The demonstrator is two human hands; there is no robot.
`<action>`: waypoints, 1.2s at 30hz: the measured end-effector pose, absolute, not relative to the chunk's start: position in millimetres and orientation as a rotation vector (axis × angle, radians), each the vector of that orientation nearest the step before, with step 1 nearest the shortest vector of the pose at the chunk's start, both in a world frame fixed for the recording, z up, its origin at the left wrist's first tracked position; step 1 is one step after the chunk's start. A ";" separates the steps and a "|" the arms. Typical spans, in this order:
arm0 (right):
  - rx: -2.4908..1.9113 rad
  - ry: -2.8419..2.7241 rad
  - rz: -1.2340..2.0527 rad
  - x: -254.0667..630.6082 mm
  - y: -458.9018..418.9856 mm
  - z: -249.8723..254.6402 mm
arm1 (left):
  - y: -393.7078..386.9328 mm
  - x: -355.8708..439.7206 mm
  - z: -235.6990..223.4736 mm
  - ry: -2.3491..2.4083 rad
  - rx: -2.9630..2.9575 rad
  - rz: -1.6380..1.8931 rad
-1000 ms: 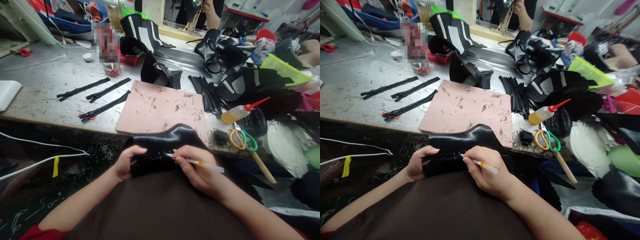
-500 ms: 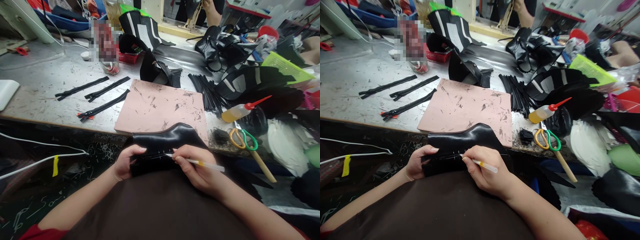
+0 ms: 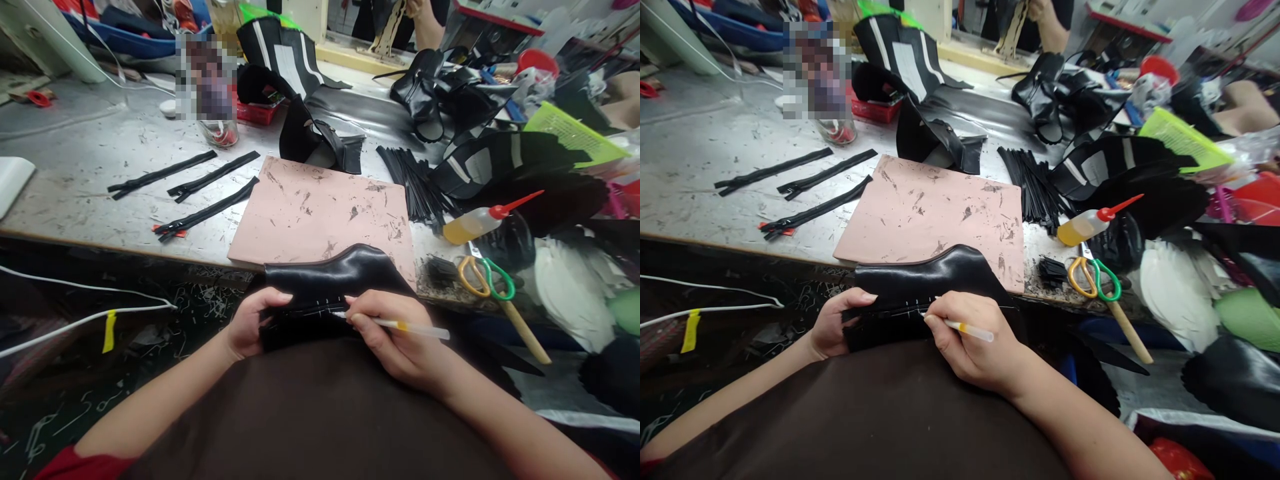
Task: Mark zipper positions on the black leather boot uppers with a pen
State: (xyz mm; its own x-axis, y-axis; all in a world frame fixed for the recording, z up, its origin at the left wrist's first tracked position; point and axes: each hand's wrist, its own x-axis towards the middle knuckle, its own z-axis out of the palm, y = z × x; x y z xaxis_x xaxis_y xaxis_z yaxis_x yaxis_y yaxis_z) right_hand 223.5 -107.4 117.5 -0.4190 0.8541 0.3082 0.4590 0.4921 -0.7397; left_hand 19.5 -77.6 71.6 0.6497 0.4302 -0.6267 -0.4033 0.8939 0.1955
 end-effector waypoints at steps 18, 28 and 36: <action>-1.106 -2.013 0.768 223.9 -107.8 116.0 | -77.6 20.9 73.9 0.785 0.018 0.478; -1.092 -2.034 0.728 222.7 -105.4 118.1 | -78.6 22.1 74.6 0.824 0.040 0.513; -1.095 -2.015 0.774 222.5 -109.4 113.9 | -78.1 21.8 74.3 0.818 0.000 0.493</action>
State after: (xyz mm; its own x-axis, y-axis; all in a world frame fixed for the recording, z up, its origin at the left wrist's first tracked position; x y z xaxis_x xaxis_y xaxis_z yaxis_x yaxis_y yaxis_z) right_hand 222.5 -109.4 113.9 -0.3927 0.8707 0.2962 0.4482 0.4624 -0.7650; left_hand 21.8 -78.1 74.3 0.5773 0.4216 -0.6992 -0.4218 0.8872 0.1867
